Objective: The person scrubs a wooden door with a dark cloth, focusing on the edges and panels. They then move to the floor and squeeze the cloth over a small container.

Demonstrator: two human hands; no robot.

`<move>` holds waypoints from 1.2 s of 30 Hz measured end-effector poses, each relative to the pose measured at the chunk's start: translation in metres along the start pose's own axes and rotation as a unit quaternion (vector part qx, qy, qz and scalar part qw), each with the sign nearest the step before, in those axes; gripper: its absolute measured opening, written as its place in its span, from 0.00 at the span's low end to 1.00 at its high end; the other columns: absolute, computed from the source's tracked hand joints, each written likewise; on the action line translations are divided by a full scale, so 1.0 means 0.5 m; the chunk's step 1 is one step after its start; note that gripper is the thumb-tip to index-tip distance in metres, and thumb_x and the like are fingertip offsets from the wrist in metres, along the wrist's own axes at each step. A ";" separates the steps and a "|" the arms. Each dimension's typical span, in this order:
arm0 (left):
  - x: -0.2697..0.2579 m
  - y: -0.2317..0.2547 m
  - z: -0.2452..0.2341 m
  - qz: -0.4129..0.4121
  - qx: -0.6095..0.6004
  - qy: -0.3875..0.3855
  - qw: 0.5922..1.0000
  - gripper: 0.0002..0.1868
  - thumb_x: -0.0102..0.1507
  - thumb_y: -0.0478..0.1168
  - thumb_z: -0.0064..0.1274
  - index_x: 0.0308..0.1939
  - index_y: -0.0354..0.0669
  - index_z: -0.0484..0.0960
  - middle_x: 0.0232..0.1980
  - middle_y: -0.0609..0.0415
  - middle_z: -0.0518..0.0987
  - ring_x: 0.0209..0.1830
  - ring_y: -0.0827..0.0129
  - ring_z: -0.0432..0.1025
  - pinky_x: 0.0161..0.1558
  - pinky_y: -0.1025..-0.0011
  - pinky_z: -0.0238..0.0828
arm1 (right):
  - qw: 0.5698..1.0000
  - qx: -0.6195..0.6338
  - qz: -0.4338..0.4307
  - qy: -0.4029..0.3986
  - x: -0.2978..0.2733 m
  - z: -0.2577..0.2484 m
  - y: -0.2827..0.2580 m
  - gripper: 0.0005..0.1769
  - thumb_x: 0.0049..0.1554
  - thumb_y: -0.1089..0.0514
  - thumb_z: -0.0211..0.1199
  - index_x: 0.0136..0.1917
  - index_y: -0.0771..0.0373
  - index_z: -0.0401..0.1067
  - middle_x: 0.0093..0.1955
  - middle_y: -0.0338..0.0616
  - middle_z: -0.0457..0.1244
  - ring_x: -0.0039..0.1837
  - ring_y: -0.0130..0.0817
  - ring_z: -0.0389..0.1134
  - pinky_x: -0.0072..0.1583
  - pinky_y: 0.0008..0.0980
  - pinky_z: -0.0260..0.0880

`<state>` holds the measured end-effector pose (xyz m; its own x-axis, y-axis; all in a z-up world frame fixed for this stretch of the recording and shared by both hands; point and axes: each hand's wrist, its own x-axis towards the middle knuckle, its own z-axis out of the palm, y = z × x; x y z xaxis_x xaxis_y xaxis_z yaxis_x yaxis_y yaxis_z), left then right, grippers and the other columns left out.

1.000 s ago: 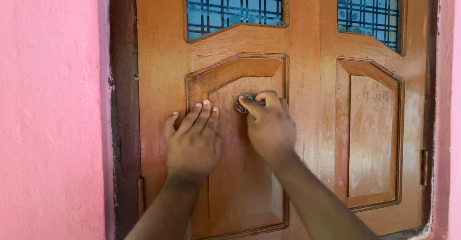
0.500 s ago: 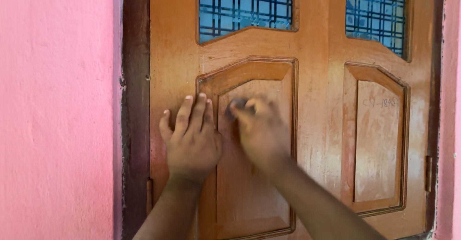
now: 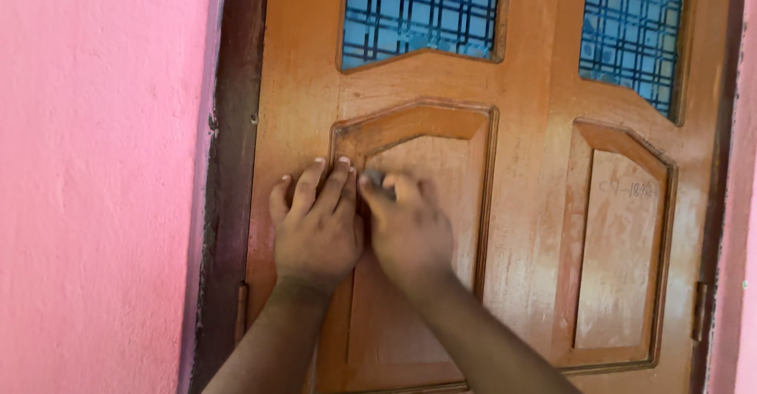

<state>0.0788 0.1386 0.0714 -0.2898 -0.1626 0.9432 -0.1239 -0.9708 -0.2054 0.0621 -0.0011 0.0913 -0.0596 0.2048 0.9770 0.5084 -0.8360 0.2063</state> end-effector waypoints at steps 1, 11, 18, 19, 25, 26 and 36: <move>0.001 -0.001 -0.002 0.001 0.001 0.002 1.000 0.21 0.59 0.45 0.53 0.55 0.44 0.85 0.67 0.58 0.77 0.70 0.61 0.64 0.68 0.44 0.56 | 1.000 0.008 0.000 -0.001 0.004 0.001 0.005 0.18 0.54 0.60 0.61 0.56 0.44 0.82 0.53 0.38 0.66 0.54 0.43 0.67 0.50 0.41 0.72; 0.006 0.004 -0.009 0.011 0.006 0.006 1.000 0.22 0.56 0.44 0.52 0.51 0.41 0.86 0.65 0.56 0.78 0.68 0.60 0.65 0.66 0.47 0.59 | 0.979 0.031 0.177 0.100 0.049 -0.011 0.076 0.15 0.57 0.58 0.64 0.58 0.50 0.79 0.53 0.40 0.65 0.53 0.42 0.68 0.53 0.42 0.72; 0.007 0.007 -0.011 0.012 0.015 0.006 1.000 0.24 0.56 0.43 0.52 0.54 0.41 0.86 0.65 0.56 0.78 0.67 0.60 0.66 0.65 0.48 0.60 | 0.998 -0.043 0.005 0.049 0.026 0.002 0.084 0.20 0.56 0.61 0.61 0.58 0.44 0.81 0.53 0.40 0.66 0.53 0.43 0.68 0.51 0.39 0.73; 0.009 0.007 -0.010 0.014 0.016 0.006 1.000 0.24 0.56 0.43 0.52 0.54 0.41 0.86 0.65 0.56 0.78 0.66 0.60 0.66 0.65 0.48 0.60 | 0.995 -0.065 0.038 0.062 0.036 -0.006 0.110 0.21 0.58 0.62 0.59 0.60 0.42 0.81 0.53 0.39 0.66 0.53 0.42 0.68 0.52 0.40 0.72; 0.008 0.006 -0.012 0.015 0.012 0.000 1.000 0.23 0.57 0.43 0.51 0.54 0.41 0.86 0.65 0.56 0.78 0.66 0.60 0.66 0.64 0.49 0.61 | 0.967 0.017 0.242 0.080 0.020 -0.042 0.173 0.15 0.61 0.54 0.61 0.60 0.51 0.78 0.56 0.43 0.65 0.56 0.45 0.69 0.57 0.43 0.69; 0.008 0.007 -0.013 0.014 0.015 -0.002 1.000 0.23 0.57 0.44 0.52 0.54 0.41 0.86 0.65 0.56 0.78 0.66 0.60 0.66 0.64 0.50 0.61 | 0.972 0.005 0.221 0.084 0.012 -0.042 0.170 0.16 0.60 0.54 0.61 0.61 0.52 0.78 0.56 0.44 0.65 0.56 0.46 0.68 0.57 0.44 0.69; 0.004 0.001 -0.006 0.000 -0.025 -0.015 1.000 0.25 0.56 0.45 0.52 0.56 0.41 0.84 0.64 0.54 0.78 0.68 0.59 0.66 0.68 0.40 0.55 | 0.992 -0.077 0.070 0.076 0.019 0.006 0.109 0.19 0.60 0.56 0.60 0.64 0.55 0.76 0.60 0.47 0.65 0.58 0.49 0.66 0.56 0.46 0.70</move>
<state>0.0753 0.1381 0.0725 -0.2609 -0.1685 0.9505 -0.1715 -0.9609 -0.2174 0.0920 -0.0433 0.1118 -0.1334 0.0120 0.9910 0.3846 -0.9210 0.0629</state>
